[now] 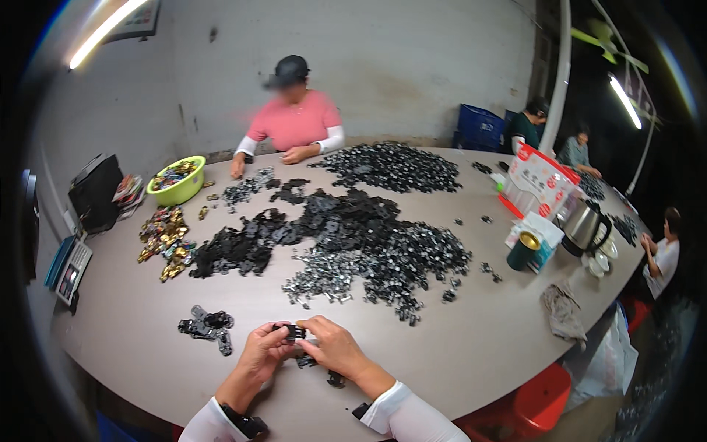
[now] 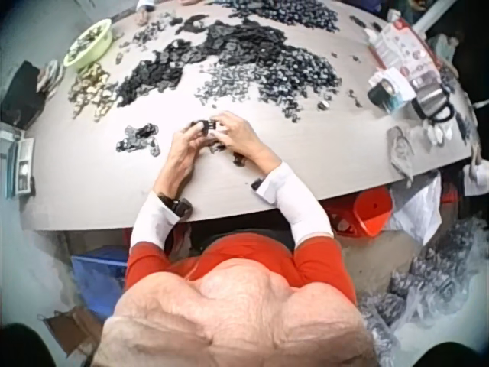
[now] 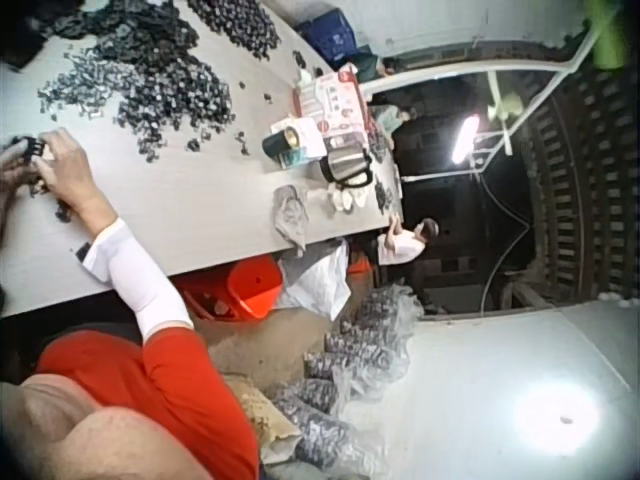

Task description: The person assembles small black plastic components by hand at a table. They pick up parts, fit them together, and place the assembled units into a blue bin. Other people are also working at the table in the background.

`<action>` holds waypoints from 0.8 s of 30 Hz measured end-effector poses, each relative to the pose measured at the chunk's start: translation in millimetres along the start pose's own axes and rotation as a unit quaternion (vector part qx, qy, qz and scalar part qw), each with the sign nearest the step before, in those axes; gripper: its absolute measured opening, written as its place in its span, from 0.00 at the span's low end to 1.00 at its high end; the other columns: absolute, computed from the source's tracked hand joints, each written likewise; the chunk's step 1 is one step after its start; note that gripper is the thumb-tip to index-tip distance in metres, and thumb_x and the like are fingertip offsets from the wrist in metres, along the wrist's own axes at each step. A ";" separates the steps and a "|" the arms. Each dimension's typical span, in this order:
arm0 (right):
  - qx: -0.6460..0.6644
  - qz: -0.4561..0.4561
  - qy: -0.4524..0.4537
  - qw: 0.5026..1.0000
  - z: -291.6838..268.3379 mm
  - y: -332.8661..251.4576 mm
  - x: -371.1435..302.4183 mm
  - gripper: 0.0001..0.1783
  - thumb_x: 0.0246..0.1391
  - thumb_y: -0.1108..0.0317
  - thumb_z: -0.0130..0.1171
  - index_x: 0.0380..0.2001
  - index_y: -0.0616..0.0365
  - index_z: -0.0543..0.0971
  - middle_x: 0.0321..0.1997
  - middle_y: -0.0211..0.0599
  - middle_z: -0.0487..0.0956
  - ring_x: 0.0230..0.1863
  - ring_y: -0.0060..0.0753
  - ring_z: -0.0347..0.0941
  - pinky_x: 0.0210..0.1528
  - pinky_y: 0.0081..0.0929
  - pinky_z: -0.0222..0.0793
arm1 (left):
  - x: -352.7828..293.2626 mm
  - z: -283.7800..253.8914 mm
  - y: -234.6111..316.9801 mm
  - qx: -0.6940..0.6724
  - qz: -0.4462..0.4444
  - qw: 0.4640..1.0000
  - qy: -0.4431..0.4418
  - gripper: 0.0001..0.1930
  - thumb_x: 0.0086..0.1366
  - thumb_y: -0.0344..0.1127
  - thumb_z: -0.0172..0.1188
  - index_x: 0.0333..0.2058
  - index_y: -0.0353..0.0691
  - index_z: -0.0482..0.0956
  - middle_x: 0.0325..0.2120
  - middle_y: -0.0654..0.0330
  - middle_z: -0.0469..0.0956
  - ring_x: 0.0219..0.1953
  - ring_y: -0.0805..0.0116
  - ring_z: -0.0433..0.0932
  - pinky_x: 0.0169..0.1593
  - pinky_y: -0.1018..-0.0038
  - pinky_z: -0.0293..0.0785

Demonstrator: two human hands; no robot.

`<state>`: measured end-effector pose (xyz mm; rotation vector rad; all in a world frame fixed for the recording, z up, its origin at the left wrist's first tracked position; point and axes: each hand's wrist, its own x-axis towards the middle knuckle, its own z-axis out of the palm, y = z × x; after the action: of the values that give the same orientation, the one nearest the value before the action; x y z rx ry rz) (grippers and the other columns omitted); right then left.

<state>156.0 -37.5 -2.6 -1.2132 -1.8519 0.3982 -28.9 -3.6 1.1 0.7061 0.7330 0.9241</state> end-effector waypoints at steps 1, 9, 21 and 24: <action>0.004 0.002 0.000 1.000 -1.5 -0.7 0.1 0.19 0.49 0.68 0.67 0.46 0.59 0.78 0.42 0.41 0.79 0.39 0.40 0.78 0.43 0.32 0.75 | 1.0 1.1 1.1 -0.003 -0.002 1.000 0.000 0.11 0.63 0.27 0.61 0.43 0.33 0.75 0.35 0.57 0.79 0.34 0.68 0.80 0.42 0.70 0.81; 0.011 0.027 -0.009 1.000 -4.9 -4.1 1.0 0.19 0.49 0.68 0.67 0.46 0.59 0.78 0.41 0.40 0.78 0.34 0.39 0.78 0.35 0.29 0.76 | 2.4 -0.4 -2.5 -0.001 -0.014 1.000 -0.002 0.10 0.63 0.28 0.61 0.43 0.33 0.76 0.35 0.60 0.79 0.34 0.73 0.78 0.42 0.73 0.80; 0.003 0.018 -0.005 1.000 -6.1 -5.2 2.0 0.19 0.49 0.68 0.67 0.45 0.59 0.78 0.39 0.41 0.78 0.35 0.41 0.77 0.34 0.31 0.76 | 0.4 1.4 -0.6 0.004 -0.011 1.000 -0.001 0.09 0.64 0.28 0.61 0.42 0.33 0.76 0.34 0.61 0.79 0.34 0.74 0.77 0.42 0.74 0.79; 0.002 -0.003 0.008 1.000 -4.1 -2.2 0.8 0.19 0.50 0.68 0.66 0.45 0.59 0.77 0.40 0.41 0.78 0.34 0.41 0.77 0.34 0.32 0.76 | 0.6 -0.1 -2.9 -0.004 -0.013 1.000 -0.003 0.08 0.64 0.28 0.61 0.42 0.33 0.77 0.34 0.61 0.79 0.34 0.74 0.77 0.41 0.75 0.79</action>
<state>157.8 -38.6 1.6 -1.2057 -1.8397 0.3881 -27.4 -4.2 -1.4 0.6921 0.7308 0.9007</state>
